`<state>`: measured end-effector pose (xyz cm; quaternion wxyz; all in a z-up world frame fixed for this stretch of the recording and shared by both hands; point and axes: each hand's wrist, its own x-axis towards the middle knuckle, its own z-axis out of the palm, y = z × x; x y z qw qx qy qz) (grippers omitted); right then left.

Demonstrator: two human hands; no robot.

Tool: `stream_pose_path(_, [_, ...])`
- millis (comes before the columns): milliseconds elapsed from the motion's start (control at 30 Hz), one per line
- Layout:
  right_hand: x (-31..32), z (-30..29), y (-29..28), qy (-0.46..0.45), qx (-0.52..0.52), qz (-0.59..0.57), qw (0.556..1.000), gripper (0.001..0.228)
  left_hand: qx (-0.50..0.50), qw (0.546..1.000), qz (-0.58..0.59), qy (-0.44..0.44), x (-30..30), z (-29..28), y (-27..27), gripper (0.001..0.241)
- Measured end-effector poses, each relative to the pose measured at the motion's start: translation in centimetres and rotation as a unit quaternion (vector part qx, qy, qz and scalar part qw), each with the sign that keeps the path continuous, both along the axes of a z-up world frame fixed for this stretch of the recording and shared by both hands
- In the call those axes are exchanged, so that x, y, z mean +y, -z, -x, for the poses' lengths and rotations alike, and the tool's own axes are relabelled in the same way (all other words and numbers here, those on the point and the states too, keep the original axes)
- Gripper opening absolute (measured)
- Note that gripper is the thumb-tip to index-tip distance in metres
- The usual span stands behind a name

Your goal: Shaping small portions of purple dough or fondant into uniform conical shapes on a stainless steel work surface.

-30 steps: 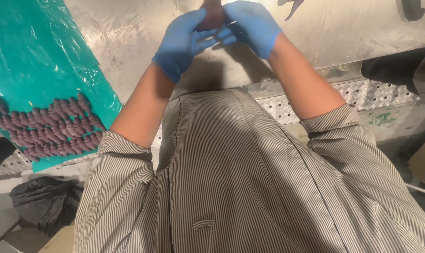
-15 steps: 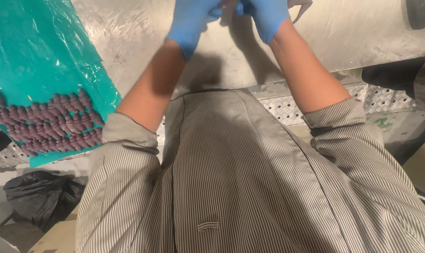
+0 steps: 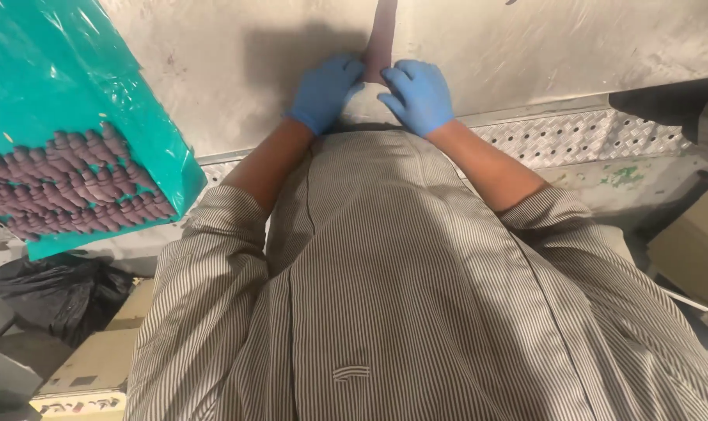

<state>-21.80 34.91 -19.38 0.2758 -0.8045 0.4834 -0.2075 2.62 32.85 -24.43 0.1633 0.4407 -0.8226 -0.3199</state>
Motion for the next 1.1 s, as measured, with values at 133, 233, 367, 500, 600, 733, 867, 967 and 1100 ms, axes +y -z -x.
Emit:
stream_pose_path(133, [-0.5, -0.2, 1.5, -0.014, 0.043, 0.026, 0.999, 0.023, -0.025, 0.998, 0.011, 0.065, -0.8, -0.2, 1.6, 0.013])
stream_pose_path(233, [0.4, -0.4, 1.7, -0.029, 0.045, 0.058, 0.997, 0.017, -0.064, 0.991, 0.075, 0.091, -0.1, -0.1, 0.9, 0.011])
stream_pose_path(367, [2.7, -0.5, 2.2, -0.016, 0.059, 0.079, 0.995, 0.039, -0.047, 0.998, 0.037, 0.027, 1.8, -0.1, -1.3, 0.032])
stream_pose_path(500, [4.6, -1.0, 4.2, -0.084, 0.159, 0.056, 0.982, 0.07, -0.083, 0.984, 0.105, 0.121, 2.8, -0.4, -0.1, 0.066])
stream_pose_path(600, [2.7, -1.9, 2.6, -0.035, 0.189, 0.002, 0.981, 0.071, -0.064, 0.991, 0.063, 0.104, 0.9, 0.6, -0.4, 0.072])
stream_pose_path(733, [3.8, -1.4, 2.7, -0.015, 0.178, -0.006, 0.984, 0.074, -0.051, 0.993, 0.084, 0.073, 2.1, 0.8, 0.7, 0.069])
stream_pose_path(867, [4.4, -1.5, 4.2, -0.056, 0.15, -0.014, 0.987, 0.076, -0.07, 0.99, 0.025, 0.116, 2.3, 0.1, 1.6, 0.071])
stream_pose_path(967, [3.1, -1.8, 3.3, -0.036, 0.153, -0.025, 0.987, 0.074, -0.036, 0.993, 0.014, 0.111, 0.9, 0.8, 1.9, 0.073])
stream_pose_path(1100, [-0.3, -2.5, -0.4, -0.001, 0.135, 0.002, 0.991, 0.078, -0.044, 0.997, 0.028, 0.057, -2.1, 1.0, 1.0, 0.072])
